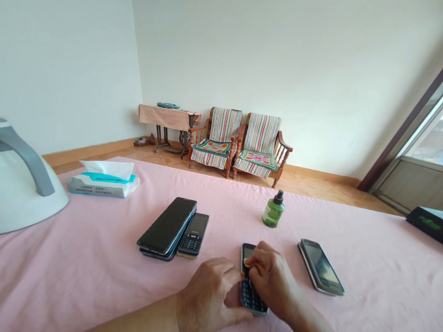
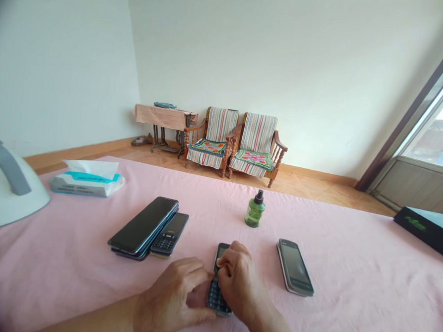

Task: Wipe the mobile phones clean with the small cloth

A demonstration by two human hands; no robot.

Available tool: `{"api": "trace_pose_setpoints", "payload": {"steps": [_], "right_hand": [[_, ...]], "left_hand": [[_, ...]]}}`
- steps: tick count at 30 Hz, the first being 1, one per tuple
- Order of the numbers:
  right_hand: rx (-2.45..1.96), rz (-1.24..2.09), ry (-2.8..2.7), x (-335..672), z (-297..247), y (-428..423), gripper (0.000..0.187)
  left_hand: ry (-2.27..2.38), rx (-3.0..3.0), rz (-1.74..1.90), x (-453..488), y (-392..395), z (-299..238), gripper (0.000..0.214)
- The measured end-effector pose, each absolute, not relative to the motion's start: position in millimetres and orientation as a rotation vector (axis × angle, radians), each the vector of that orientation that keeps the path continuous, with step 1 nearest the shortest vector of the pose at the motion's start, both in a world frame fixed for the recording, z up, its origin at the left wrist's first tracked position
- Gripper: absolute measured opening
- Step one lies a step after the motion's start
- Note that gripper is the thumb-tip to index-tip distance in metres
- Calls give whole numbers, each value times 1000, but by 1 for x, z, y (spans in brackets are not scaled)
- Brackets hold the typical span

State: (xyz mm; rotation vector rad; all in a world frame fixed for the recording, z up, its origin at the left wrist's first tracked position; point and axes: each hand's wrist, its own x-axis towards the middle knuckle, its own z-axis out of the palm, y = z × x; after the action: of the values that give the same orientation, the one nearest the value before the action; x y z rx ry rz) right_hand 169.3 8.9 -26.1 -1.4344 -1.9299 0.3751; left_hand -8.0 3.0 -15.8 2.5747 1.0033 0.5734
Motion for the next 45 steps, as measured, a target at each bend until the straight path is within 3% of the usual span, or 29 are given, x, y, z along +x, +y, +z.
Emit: {"api": "trace_pose_setpoints", "payload": {"steps": [5, 22, 28, 33, 45], "right_hand": [[-1405, 269, -1946, 171, -29, 23, 28], [-1396, 534, -1973, 172, -16, 8, 31], [-1426, 307, -2023, 170, -18, 10, 30], [-1713, 99, -1972, 180, -17, 14, 25], [-1631, 154, -1959, 176, -18, 21, 26]], "left_hand": [[1010, 2581, 582, -8, 3, -15, 42], [998, 2560, 583, -8, 3, -14, 37], [925, 2519, 663, -9, 3, -14, 45], [876, 2514, 647, -8, 4, -15, 40], [884, 2542, 593, -6, 6, -16, 41]]}}
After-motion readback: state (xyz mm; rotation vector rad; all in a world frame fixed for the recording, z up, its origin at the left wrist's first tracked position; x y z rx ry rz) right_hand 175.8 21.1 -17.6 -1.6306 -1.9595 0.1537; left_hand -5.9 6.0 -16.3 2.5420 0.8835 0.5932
